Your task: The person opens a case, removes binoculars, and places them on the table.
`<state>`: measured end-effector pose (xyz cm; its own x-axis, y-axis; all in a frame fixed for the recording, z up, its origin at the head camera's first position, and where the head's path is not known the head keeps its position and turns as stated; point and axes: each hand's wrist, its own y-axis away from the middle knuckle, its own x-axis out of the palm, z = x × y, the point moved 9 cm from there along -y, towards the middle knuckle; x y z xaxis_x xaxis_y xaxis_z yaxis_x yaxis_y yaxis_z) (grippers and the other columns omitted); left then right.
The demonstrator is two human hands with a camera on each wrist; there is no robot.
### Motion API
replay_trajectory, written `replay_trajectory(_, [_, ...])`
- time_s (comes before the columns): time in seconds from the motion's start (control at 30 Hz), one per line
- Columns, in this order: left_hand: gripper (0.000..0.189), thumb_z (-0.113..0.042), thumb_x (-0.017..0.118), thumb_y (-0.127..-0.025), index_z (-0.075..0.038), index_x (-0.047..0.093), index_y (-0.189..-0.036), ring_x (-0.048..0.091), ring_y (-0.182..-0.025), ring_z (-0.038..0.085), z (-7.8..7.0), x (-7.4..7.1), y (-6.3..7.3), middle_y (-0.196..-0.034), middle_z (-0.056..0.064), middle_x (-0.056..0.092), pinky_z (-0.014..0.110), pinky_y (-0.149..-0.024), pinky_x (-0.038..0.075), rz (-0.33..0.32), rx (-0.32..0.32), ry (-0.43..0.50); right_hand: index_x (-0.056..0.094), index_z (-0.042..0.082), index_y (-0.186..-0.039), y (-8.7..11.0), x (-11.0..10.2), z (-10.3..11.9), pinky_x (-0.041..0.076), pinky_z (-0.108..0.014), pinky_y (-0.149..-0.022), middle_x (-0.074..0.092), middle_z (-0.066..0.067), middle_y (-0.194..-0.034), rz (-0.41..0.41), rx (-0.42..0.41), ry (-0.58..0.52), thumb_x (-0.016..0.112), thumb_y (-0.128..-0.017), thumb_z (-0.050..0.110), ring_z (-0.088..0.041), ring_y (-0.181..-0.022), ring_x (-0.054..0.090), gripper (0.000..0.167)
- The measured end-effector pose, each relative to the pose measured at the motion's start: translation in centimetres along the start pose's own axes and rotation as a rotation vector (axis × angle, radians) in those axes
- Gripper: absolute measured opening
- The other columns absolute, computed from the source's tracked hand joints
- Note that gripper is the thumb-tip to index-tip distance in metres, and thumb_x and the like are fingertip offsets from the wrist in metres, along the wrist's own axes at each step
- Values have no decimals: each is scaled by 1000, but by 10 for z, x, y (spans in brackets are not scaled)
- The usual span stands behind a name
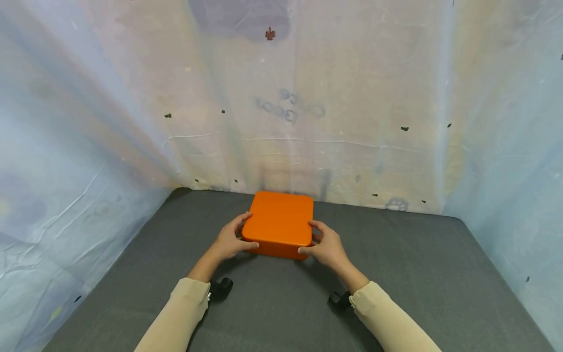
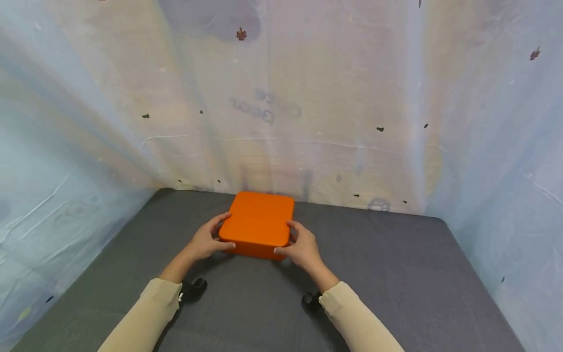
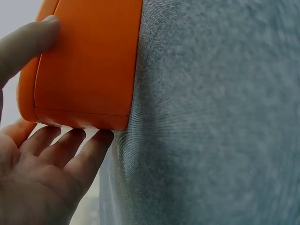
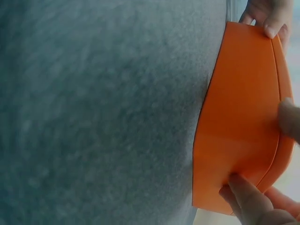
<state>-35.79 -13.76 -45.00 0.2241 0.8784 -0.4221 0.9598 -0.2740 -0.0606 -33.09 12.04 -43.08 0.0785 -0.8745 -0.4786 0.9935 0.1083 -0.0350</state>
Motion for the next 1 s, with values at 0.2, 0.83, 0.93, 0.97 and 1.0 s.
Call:
replay_trajectory(0.2, [91, -17, 83, -76, -17, 32, -151, 41, -137, 35, -1, -1, -1, -159, 12, 27, 52, -106, 41, -3, 8, -27, 43, 11, -143, 0, 1, 3, 56, -39, -88, 41, -14, -150, -4, -19, 33, 84, -70, 4, -32, -124, 57, 85])
replay_trajectory(0.83, [92, -17, 83, -75, -19, 33, -152, 43, -135, 38, 2, -1, 0, -159, 11, 25, 51, -102, 45, -21, -42, -46, 45, 12, -144, 2, 2, 1, 57, -38, -85, 43, -15, -149, -20, 29, 26, 85, -69, 4, -33, -122, 58, 85])
replay_trajectory(0.93, [92, -20, 84, -74, -20, 34, -151, 47, -131, 39, 1, -2, 0, -159, 10, 26, 49, -99, 49, -31, -43, -50, 45, 13, -144, 3, 2, 1, 57, -39, -85, 42, -14, -150, -23, 38, 11, 85, -69, 3, -33, -123, 57, 86])
replay_trajectory(0.97, [91, -20, 84, -74, -21, 35, -151, 48, -130, 39, 0, -2, 0, -159, 10, 27, 49, -98, 49, -35, -43, -50, 45, 13, -144, 3, 1, 1, 57, -39, -85, 42, -13, -150, -24, 39, 6, 84, -69, 3, -33, -123, 57, 86])
replay_trajectory(1.0, [91, -21, 84, -74, -21, 35, -151, 49, -129, 39, 0, -2, 0, -159, 10, 26, 49, -98, 49, -36, -41, -53, 44, 12, -144, 3, 1, 1, 57, -39, -85, 42, -14, -150, -24, 35, 5, 84, -69, 3, -34, -123, 57, 86])
